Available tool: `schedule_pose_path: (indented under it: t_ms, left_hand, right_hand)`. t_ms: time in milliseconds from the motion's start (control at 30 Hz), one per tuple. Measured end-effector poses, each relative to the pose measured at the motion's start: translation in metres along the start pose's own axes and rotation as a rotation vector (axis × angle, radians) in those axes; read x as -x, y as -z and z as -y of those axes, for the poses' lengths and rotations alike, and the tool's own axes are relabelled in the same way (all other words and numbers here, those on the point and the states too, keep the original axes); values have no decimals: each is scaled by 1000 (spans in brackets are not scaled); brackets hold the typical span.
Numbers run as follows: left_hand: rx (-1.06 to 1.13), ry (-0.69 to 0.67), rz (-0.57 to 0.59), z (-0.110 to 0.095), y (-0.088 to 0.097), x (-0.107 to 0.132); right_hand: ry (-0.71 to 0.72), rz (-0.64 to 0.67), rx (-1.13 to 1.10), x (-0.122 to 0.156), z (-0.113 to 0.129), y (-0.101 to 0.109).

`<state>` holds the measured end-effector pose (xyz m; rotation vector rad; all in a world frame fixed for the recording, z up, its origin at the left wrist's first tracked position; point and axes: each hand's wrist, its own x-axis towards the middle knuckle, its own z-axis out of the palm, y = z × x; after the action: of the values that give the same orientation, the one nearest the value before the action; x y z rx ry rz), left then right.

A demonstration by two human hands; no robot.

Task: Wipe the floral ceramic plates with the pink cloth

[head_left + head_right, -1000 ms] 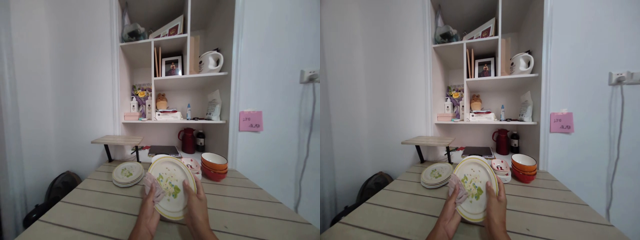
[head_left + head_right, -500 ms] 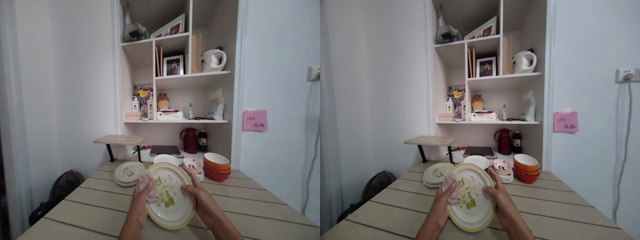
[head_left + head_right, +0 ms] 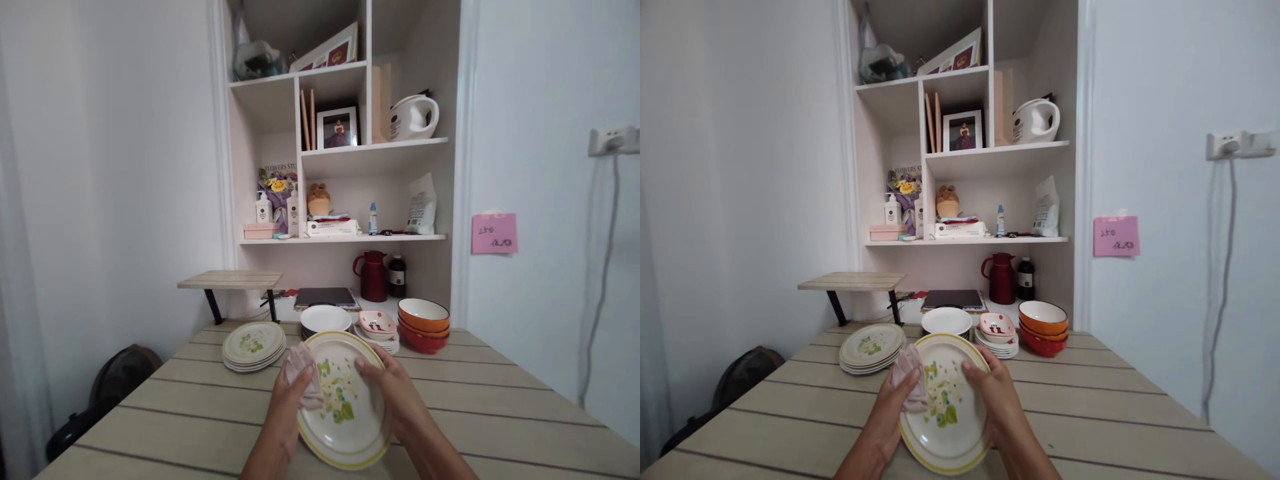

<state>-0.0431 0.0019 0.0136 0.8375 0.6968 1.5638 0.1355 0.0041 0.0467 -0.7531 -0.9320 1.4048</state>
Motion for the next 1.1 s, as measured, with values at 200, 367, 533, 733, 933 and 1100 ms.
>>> schedule_pose_path:
  t_ms: [200, 367, 533, 733, 933, 1100]
  left_hand:
    - [-10, 13, -22, 7, 2, -3]
    - [41, 4, -37, 8, 2, -4]
    - [106, 44, -40, 10, 1, -4]
    - [233, 25, -68, 17, -9, -4]
    - [316, 84, -65, 20, -16, -2]
    - [314, 134, -72, 22, -16, -1]
  right_hand:
    - [56, -84, 1, 0, -2, -2]
    - [84, -129, -13, 1, -2, -4]
    - [60, -159, -76, -2, -6, -2]
    - [57, -226, -191, -2, -10, -4]
    - [102, -286, -332, 4, -18, -18]
    - [117, -286, -343, 7, -24, -22]
